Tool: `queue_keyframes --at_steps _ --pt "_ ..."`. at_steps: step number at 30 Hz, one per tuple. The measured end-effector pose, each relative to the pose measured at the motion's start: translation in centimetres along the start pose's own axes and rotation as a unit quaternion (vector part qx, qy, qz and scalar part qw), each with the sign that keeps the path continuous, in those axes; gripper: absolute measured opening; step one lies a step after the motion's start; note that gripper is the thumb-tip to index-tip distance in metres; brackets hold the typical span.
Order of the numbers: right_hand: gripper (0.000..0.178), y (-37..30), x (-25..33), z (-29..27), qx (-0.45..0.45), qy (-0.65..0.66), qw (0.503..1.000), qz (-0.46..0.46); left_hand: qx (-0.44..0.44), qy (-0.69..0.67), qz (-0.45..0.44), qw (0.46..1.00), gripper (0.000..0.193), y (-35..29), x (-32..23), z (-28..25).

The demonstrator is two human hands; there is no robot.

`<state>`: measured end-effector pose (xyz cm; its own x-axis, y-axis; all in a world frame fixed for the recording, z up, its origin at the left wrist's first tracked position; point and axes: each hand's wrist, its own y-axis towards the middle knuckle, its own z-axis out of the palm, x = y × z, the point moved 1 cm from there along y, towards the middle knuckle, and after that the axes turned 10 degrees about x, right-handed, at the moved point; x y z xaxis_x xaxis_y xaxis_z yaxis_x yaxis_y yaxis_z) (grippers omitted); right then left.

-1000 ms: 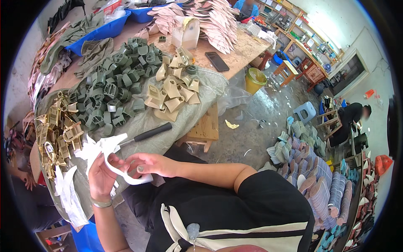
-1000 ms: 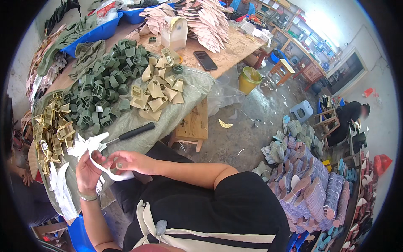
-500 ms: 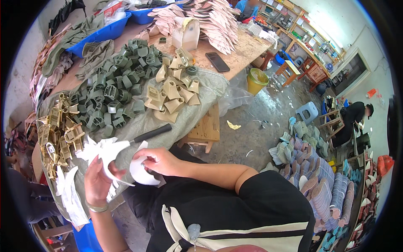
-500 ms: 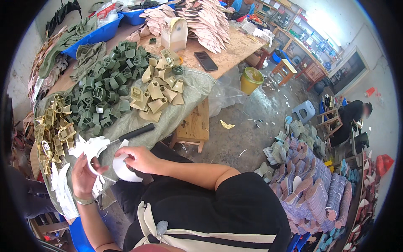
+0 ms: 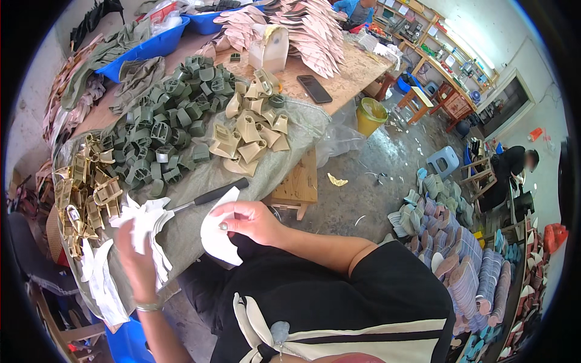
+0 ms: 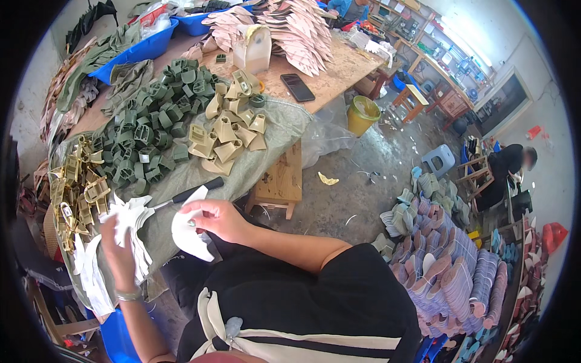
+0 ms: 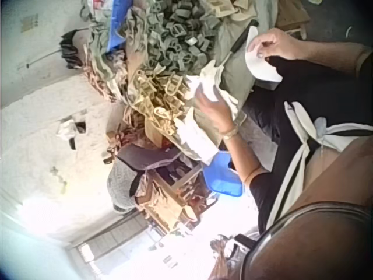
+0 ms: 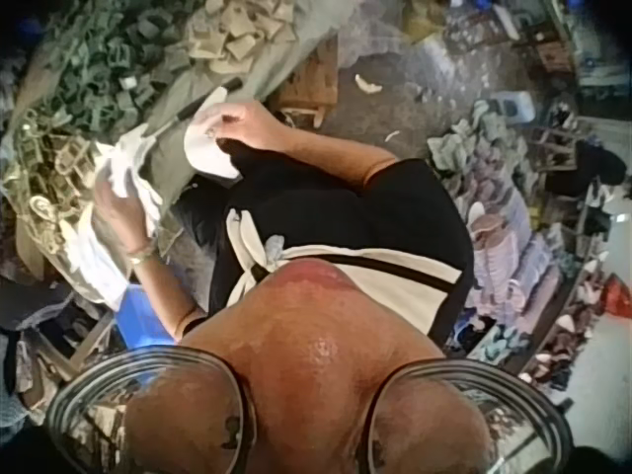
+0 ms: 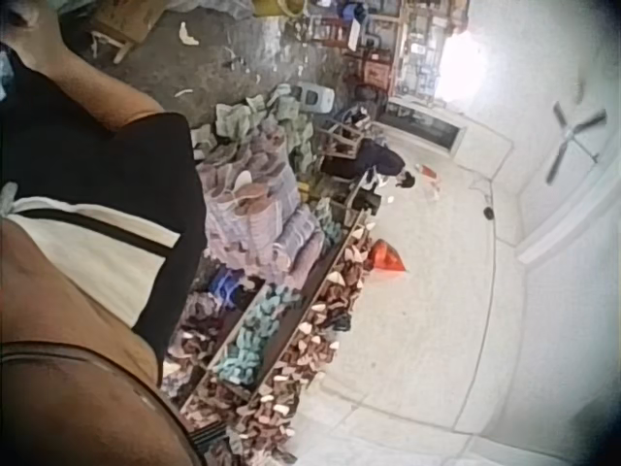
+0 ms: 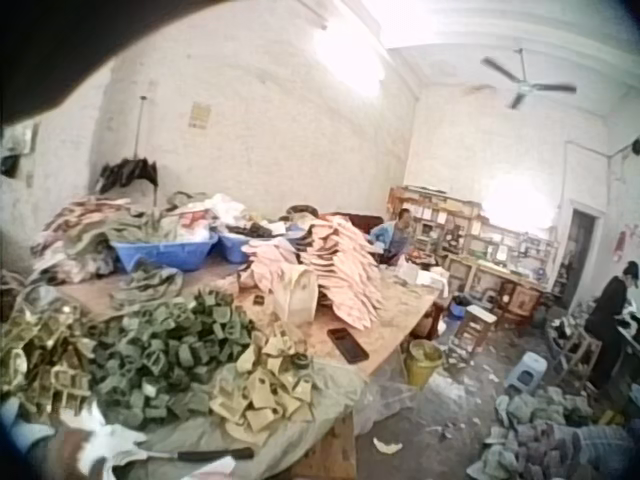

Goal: Manually assemble and align decorative leather components for a shoe upper.

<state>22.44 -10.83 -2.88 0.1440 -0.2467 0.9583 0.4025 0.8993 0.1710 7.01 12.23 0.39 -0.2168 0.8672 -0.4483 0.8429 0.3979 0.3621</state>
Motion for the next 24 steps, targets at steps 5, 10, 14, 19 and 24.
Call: queue_keyframes --at_steps 5,10,14,19,24 --pt "0.03 2.6 1.8 2.9 -0.009 0.327 0.943 -0.058 0.288 -0.363 0.067 0.883 0.067 -2.6 -5.2 6.8" --pt "0.03 2.3 0.7 5.0 -0.008 0.289 0.957 0.007 0.022 -0.635 0.083 0.767 0.102 -1.7 -11.2 7.7" --pt "0.032 1.8 -0.1 4.8 -0.044 0.247 0.965 -0.072 -0.043 -0.727 -0.018 0.685 0.078 -1.5 -11.3 8.0" --pt "0.028 1.2 -0.7 1.8 -0.058 0.15 0.986 -0.051 -0.029 -0.721 -0.078 0.688 0.06 -3.0 -10.0 7.7" --pt "0.016 0.6 -0.8 -0.1 -0.103 0.103 0.989 -0.008 -0.025 -0.852 -0.14 0.504 0.05 -3.7 -10.0 7.4"
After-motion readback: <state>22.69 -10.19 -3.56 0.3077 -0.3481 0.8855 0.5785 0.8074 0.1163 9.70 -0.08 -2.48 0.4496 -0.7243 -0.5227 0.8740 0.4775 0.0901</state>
